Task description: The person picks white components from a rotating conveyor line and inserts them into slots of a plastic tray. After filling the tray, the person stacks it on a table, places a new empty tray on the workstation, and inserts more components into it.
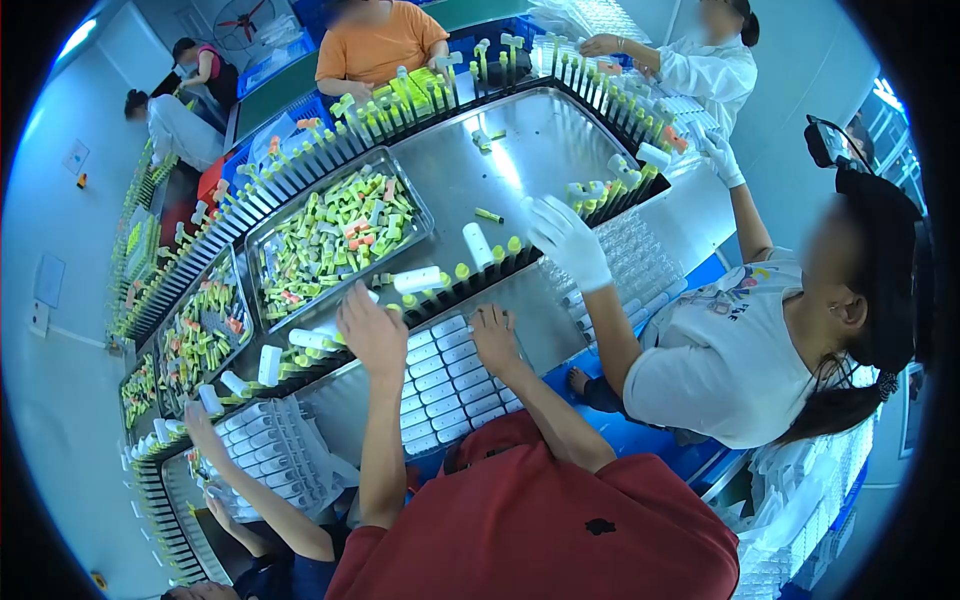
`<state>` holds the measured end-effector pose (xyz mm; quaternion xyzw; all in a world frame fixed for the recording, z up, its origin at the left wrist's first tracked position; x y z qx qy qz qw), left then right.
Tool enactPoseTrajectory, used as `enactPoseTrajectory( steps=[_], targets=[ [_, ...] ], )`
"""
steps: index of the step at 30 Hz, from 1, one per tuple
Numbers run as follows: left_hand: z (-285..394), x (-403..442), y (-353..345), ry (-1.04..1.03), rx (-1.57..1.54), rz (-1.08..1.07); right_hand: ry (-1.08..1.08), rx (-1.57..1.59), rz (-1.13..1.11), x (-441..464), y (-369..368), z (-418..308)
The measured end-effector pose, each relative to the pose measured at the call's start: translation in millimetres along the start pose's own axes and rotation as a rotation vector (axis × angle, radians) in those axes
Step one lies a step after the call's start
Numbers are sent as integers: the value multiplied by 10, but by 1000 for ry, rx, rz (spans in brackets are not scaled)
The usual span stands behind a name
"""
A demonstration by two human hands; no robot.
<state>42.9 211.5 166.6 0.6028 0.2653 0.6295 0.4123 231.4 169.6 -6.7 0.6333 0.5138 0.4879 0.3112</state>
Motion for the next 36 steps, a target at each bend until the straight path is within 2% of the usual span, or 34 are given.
enactPoseTrajectory(
  steps=[1, 2, 4, 5, 8, 10, 12, 15, 18, 19, 22, 26, 27, 30, 31, 34, 35, 36],
  targets=[
    [-118, -32, -11, 30, -65, -56, 42, 36, 97, 18, 165, -53],
    [-159, -91, 21, 29, -4, 5, 80, 73, 189, -4, 327, -112],
    [-197, -212, 174, 30, 125, 122, -210, 422, 8, 93, 489, -28],
    [-266, -369, 88, 104, 70, 142, -354, 594, -77, 181, 561, 17],
    [-339, -1081, -265, 55, -35, -12, -408, 745, 366, 318, 1186, 275],
    [-260, -1582, -446, 92, -135, -130, -534, 681, 366, 414, 1480, 488],
    [-269, -2021, -701, 158, -138, -336, -615, 653, 419, 581, 1662, 732],
    [-255, -2250, -723, 128, -151, -259, -527, 414, 661, 862, 2042, 822],
    [-406, -2228, -678, 149, -220, -199, -421, 258, 571, 1133, 2167, 623],
    [-410, -2227, -658, 138, -212, -173, -308, 311, 604, 1192, 2173, 509],
    [-455, -2222, -661, 160, -219, -194, -220, 313, 454, 1364, 2003, 302],
    [-566, -2104, -680, 209, -122, -275, -260, 135, 173, 1446, 1431, 79],
    [-580, -2052, -654, 232, -125, -275, -216, 117, 251, 1442, 1341, -12],
    [-705, -1990, -707, 278, -161, -306, -207, 123, 179, 1459, 1237, -204],
    [-757, -1968, -745, 289, -178, -317, -248, 162, -5, 1449, 1268, -277],
    [-893, -1880, -827, 256, -219, -384, -21, 123, 181, 1355, 1546, -593],
    [-922, -1883, -820, 216, -209, -373, 15, 301, 207, 1369, 1612, -709],
    [-923, -1875, -830, 176, -197, -364, 67, 210, 197, 1361, 1528, -792]
  ],
)
Point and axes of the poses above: each hand's wrist, its own x-axis towards the middle knuckle, its own y-axis out of the back of the hand, z = x × y, the point moved 6 cm from there along x, towards the middle knuckle, and after that the axes turned 2 degrees about x, right-handed, at the moved point
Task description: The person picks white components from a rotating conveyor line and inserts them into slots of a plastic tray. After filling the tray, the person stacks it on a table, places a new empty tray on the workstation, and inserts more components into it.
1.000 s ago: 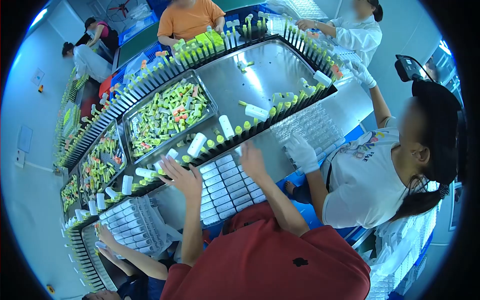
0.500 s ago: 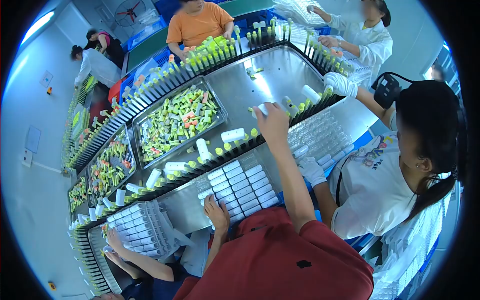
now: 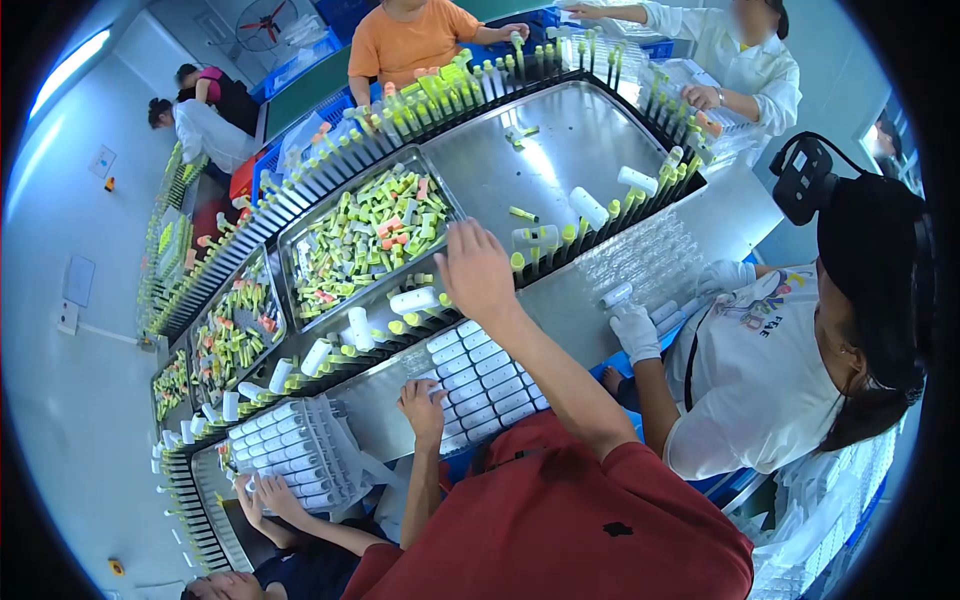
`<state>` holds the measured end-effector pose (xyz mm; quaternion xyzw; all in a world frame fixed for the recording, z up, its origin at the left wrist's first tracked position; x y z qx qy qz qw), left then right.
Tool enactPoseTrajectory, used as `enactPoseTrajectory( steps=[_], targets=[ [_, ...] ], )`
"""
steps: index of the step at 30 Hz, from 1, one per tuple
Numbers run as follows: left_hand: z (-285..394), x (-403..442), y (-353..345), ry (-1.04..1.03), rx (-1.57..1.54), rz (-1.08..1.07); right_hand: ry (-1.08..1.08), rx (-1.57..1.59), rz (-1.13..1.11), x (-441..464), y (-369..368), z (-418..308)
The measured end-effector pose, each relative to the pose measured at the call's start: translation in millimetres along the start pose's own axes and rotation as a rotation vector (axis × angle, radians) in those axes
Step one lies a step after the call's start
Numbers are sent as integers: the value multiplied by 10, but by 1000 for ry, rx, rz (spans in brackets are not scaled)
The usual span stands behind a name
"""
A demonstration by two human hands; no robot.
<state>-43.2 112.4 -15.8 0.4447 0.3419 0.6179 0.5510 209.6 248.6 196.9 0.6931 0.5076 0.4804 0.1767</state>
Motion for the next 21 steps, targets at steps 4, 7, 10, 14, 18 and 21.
enactPoseTrajectory(
  steps=[4, 7, 10, 14, 18, 21],
  targets=[
    [115, -57, 116, -75, 75, 104, 178, -144, 123, -221, -135, -238],
    [41, -16, 149, -55, 4, 214, 189, 302, 219, -592, 239, -414],
    [163, 17, 384, 30, -162, 287, 210, 426, 52, -1217, -185, 28],
    [484, 196, 487, 244, -763, 239, -125, -114, -303, -1659, -714, 741],
    [1323, 423, 618, 9, -986, 136, -226, -250, -414, -1680, -945, 910],
    [1696, 747, 718, -4, -655, -102, -254, -221, -438, -1664, -971, 910]
  ],
)
Point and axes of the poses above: each hand's wrist, its own x-axis towards the middle knuckle, its own y-axis out of the back of the hand, z = x × y, the point moved 6 cm from there along x, towards the middle knuckle, and after that the axes turned 2 degrees about x, right-handed, at the moved point
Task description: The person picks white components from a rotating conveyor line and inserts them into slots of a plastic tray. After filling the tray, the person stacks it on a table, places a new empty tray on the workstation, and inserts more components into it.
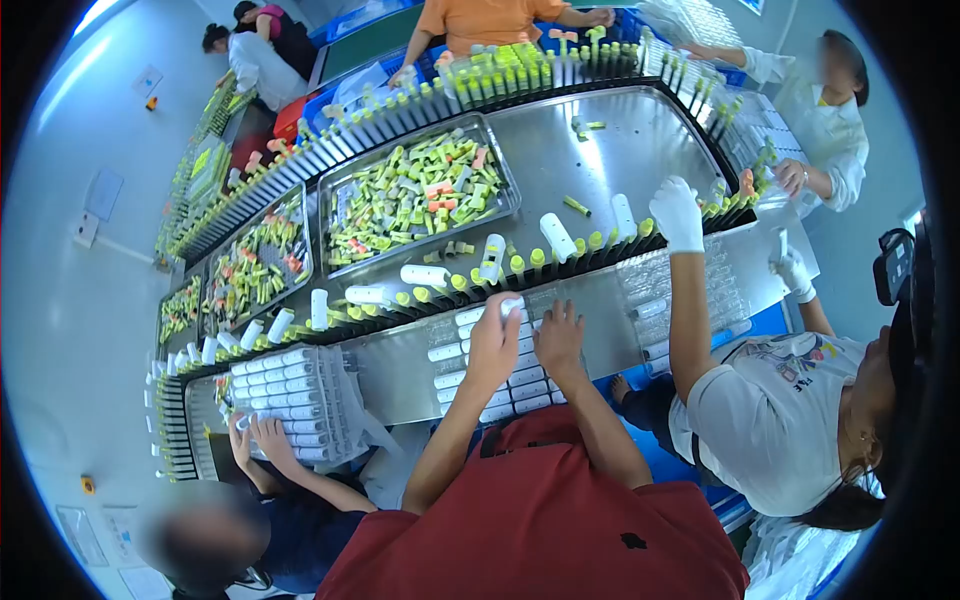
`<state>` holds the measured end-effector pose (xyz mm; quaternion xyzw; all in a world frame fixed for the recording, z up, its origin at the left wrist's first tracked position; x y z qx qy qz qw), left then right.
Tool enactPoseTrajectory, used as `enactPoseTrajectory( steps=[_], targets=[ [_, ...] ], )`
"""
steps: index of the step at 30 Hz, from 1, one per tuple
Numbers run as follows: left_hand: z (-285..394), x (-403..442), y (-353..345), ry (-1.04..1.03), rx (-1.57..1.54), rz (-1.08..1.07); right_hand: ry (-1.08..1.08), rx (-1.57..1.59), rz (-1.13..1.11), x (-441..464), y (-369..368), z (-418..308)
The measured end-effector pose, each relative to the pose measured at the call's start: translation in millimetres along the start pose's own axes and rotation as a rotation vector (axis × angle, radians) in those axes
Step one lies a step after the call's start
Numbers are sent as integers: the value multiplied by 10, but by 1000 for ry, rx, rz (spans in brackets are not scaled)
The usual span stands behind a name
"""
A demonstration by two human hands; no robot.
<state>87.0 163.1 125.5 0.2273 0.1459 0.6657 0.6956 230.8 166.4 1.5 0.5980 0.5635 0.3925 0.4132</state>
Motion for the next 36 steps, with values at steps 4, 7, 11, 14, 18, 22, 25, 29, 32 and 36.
enactPoseTrajectory(
  steps=[4, 7, 11, 14, 18, 22, 25, 29, 32, 36],
  targets=[
    [-78, 178, 217, -22, 18, 174, 27, 44, 29, -1, -93, 94],
    [-295, 103, 559, 48, -3, 391, 28, -56, -20, -72, -111, 45],
    [-239, 219, 1039, -161, 302, 669, 37, -94, -33, -15, -127, 41],
    [-93, 412, 1255, -182, 463, 653, 57, -55, 8, -60, -198, 52],
    [-313, 661, 1270, -82, 885, 386, 67, -56, 38, -59, -255, 37],
    [-395, 738, 1359, 77, 1070, 339, 22, -63, 4, -25, -239, 31],
    [39, 573, 1480, -177, 1094, 586, 8, -9, -12, 60, 16, 44],
    [-511, 472, 1491, -132, 1005, 530, 57, 14, 16, 62, -49, 81],
    [-553, 422, 1606, -159, 987, 571, 176, -30, 188, 96, 188, 68],
    [-336, -37, 1594, -251, 857, 814, -34, 332, 50, 324, 371, 289]
  ],
)
Point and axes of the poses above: each hand's wrist, its own x-axis towards the middle knuckle, its own y-axis out of the back of the hand, z = x × y, the point moved 6 cm from there along x, towards the middle knuckle, and after that the axes turned 2 degrees about x, right-handed, at the moved point
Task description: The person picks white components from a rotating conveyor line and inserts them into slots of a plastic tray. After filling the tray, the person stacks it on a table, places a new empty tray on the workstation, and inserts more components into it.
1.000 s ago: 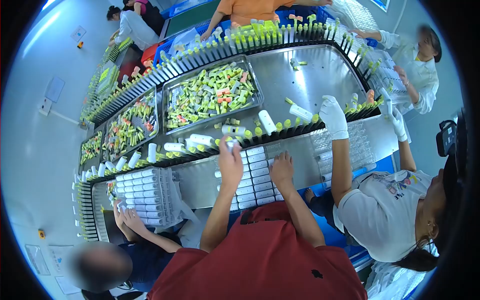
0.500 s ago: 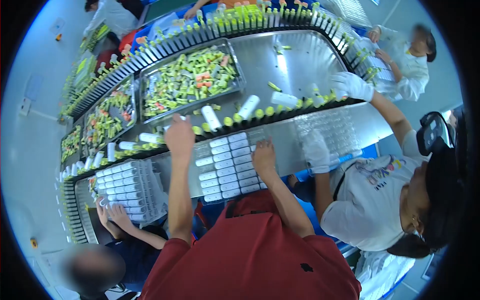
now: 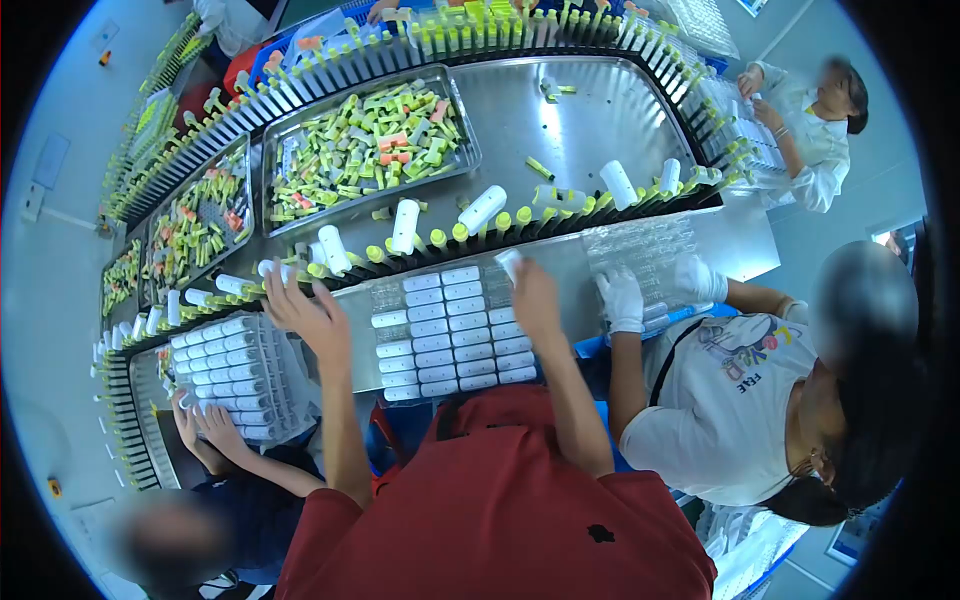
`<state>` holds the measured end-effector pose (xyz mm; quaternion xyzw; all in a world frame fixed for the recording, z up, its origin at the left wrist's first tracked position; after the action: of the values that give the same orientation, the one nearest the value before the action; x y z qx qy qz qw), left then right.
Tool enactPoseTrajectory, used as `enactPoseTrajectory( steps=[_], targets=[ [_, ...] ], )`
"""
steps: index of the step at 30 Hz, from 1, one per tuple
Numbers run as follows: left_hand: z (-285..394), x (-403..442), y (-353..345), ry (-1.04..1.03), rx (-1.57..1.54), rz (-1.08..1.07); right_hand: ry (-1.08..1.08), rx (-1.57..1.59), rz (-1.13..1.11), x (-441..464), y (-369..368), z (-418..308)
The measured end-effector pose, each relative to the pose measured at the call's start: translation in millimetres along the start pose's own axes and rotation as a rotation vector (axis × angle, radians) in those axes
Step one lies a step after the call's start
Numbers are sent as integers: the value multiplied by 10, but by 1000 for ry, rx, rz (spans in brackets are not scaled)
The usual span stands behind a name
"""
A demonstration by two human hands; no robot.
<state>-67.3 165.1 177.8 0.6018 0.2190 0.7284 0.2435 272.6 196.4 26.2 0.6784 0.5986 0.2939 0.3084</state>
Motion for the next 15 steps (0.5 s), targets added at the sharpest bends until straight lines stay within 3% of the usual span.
enactPoseTrajectory(
  steps=[1, 3, 5, 9, 10, 12, 13, 15],
  targets=[
    [-52, -212, 78, 25, -77, 52, -109, 216, 26, 18, 276, -162],
    [-143, -744, -28, 128, -319, -146, -325, 645, 79, 49, 787, -385],
    [-80, -1159, -178, 255, -370, -330, -210, 512, 266, 235, 921, -347],
    [-75, -1649, -401, 242, -382, -440, 177, 192, 543, 502, 1216, -841],
    [-36, -1658, -421, 200, -342, -464, 168, 155, 492, 574, 1162, -966],
    [-8, -1696, -486, 113, -267, -523, 130, 97, 170, 681, 927, -1232],
    [-24, -1745, -504, 96, -238, -560, 271, -50, 217, 698, 702, -1316],
    [-55, -1760, -581, 56, -185, -586, 244, -412, 268, 648, 315, -1481]
  ],
)
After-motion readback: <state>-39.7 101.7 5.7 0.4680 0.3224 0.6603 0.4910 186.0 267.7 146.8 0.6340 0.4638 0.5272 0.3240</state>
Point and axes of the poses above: each hand's wrist, its own x-axis towards the middle knuckle, its own y-axis out of the back of the hand, z = x × y, the point moved 6 cm from there along x, towards the middle knuckle, and after that the axes turned 2 degrees about x, right-handed, at the moved point
